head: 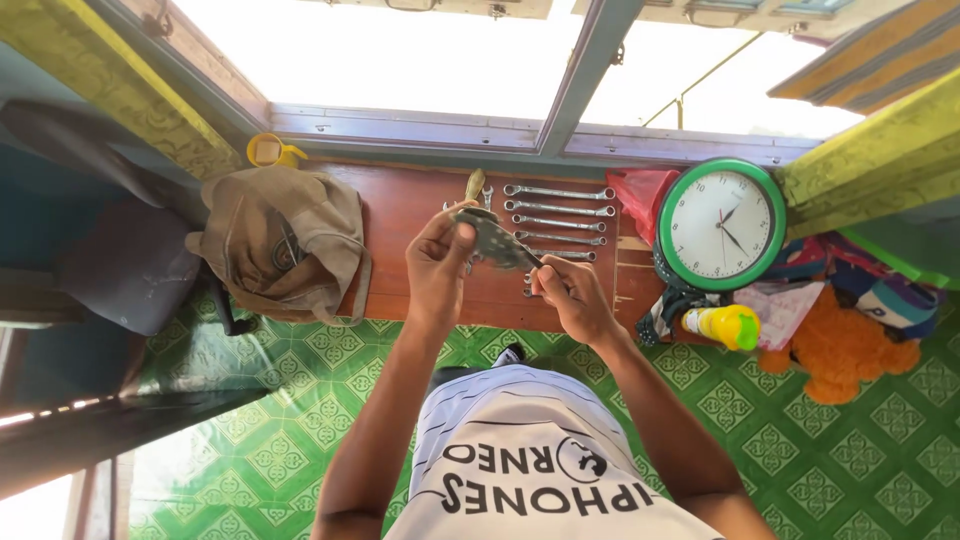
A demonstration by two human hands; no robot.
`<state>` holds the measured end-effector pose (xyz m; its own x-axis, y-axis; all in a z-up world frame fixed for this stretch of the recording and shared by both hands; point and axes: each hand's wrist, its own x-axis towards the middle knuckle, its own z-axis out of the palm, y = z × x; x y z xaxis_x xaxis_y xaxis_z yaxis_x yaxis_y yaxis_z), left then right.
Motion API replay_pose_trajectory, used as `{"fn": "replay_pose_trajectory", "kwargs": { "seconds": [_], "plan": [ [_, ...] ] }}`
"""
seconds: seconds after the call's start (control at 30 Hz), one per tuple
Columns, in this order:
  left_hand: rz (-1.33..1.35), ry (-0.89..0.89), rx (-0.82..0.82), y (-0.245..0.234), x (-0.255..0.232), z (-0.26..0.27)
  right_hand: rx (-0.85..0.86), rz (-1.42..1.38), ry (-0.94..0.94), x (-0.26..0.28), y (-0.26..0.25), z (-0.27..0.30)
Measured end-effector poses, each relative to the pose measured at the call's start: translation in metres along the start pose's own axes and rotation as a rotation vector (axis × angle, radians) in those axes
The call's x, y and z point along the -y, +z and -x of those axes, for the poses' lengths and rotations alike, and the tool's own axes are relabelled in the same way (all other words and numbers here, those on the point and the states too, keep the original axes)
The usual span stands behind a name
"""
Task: The person is inspecting and manipulating a small mechanical component using various wrenches and a screwdriver on a desk.
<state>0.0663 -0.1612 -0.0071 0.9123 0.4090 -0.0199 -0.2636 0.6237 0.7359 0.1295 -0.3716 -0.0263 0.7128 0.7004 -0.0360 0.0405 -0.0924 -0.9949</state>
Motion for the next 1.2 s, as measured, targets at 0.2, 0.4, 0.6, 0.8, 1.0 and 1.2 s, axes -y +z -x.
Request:
{"fn": "replay_pose_trajectory", "kwargs": {
  "seconds": [0.2,0.4,0.6,0.8,1.0,1.2],
  "plan": [
    [-0.279,0.02,0.063,-0.005,0.036,0.02,0.119,-0.32,0.185,-0.008,0.027,-0.012],
    [-0.215,0.083,-0.088,-0.022,0.004,0.022,0.147,-0.063,0.034,-0.004,0.056,-0.016],
    [-0.319,0.196,-0.301,-0.054,-0.036,0.015,0.184,-0.079,0.093,-0.016,0.091,-0.012],
    [-0.606,0.151,-0.13,-0.074,-0.05,0.013,0.21,-0.688,0.255,-0.027,0.113,-0.027],
    [-0.591,0.031,0.024,-0.08,-0.05,0.017,0.053,-0.621,0.325,0.001,0.148,-0.057],
    [-0.627,0.045,-0.018,-0.105,-0.093,0.002,0.129,-0.226,0.116,-0.007,0.169,-0.068]
  ]
}}
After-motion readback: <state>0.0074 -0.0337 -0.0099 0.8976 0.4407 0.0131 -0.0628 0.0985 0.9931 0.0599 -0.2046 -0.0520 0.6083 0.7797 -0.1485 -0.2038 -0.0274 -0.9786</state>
